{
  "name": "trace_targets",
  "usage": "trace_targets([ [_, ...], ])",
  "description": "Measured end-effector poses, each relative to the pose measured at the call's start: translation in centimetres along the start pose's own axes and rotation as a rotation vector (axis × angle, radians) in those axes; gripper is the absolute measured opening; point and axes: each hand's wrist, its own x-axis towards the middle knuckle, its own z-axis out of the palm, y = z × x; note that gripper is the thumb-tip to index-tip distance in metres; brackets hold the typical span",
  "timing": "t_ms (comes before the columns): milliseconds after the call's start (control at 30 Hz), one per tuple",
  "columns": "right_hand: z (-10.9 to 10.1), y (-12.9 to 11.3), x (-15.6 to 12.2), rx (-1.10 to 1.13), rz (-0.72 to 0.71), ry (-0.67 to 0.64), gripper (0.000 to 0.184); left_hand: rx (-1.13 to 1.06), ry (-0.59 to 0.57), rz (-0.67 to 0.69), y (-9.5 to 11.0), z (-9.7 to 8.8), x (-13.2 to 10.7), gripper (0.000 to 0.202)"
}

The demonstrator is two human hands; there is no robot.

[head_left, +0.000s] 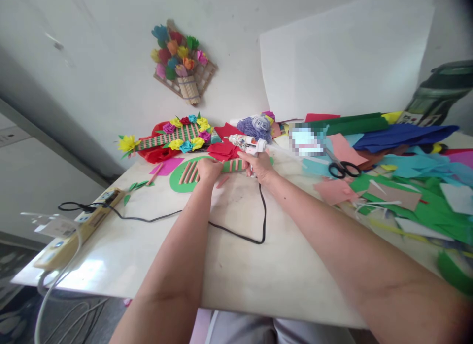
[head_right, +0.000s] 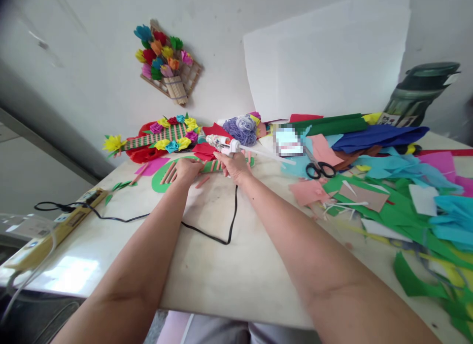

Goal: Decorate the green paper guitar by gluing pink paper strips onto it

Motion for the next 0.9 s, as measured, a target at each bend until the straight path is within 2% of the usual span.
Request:
trace_targets([
  [400,0.04,-0.17,0.01,0.021,-0.011,0.008,0.029,0.019,0.025,0.048,0.3,0.07,-0.35,0.018],
  [900,-0.08,-0.2,0.07,0.0,-0.04,-0.01,0.035,0.041,-0.032,0.075,0.38,0.14,-0.42,0.018],
])
